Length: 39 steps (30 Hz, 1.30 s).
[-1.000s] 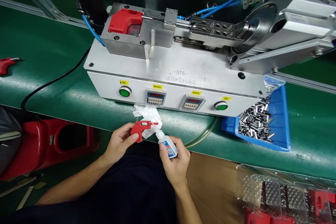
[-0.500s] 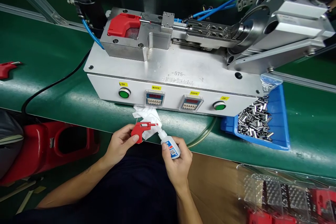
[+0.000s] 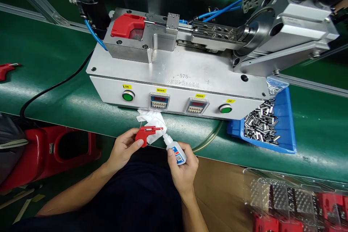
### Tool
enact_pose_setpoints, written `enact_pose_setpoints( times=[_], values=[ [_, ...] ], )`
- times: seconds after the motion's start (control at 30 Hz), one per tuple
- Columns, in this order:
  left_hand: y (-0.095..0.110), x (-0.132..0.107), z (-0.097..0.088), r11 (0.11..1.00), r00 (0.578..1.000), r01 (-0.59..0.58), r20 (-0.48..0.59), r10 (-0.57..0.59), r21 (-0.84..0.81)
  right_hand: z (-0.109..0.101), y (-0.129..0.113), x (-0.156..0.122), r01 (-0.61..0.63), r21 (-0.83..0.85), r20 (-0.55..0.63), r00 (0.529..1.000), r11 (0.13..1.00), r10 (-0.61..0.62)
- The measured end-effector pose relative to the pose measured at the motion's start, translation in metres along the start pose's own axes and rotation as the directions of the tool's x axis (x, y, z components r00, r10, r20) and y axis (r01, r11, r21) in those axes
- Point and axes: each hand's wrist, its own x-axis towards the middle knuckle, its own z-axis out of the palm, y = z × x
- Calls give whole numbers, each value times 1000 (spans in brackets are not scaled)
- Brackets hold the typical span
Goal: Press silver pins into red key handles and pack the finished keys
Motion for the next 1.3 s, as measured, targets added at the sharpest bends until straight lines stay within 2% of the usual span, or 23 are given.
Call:
enact_pose_setpoints(
  times=[0.53, 0.77, 0.93, 1.1, 1.3],
  values=[
    [-6, 0, 1, 999, 999, -36, 8, 36, -2, 2, 1, -1, -24, 33, 7, 1000, 999, 24],
    [-3, -1, 2, 1000, 1000, -7, 6, 7, 24, 1, 2, 0, -41, 27, 9, 999, 999, 41],
    [-3, -1, 2, 1000, 1000, -10, 11, 10, 22, 2, 2, 2, -12, 43, 57, 998, 999, 10],
    [-3, 0, 1, 1000, 1000, -17, 14, 17, 5, 2, 2, 3, 0, 78, 25, 1000, 997, -2],
    [-2, 0, 2, 1000, 1000, 29, -5, -29, 5, 0, 2, 2, -33, 25, 33, 999, 999, 32]
  ],
)
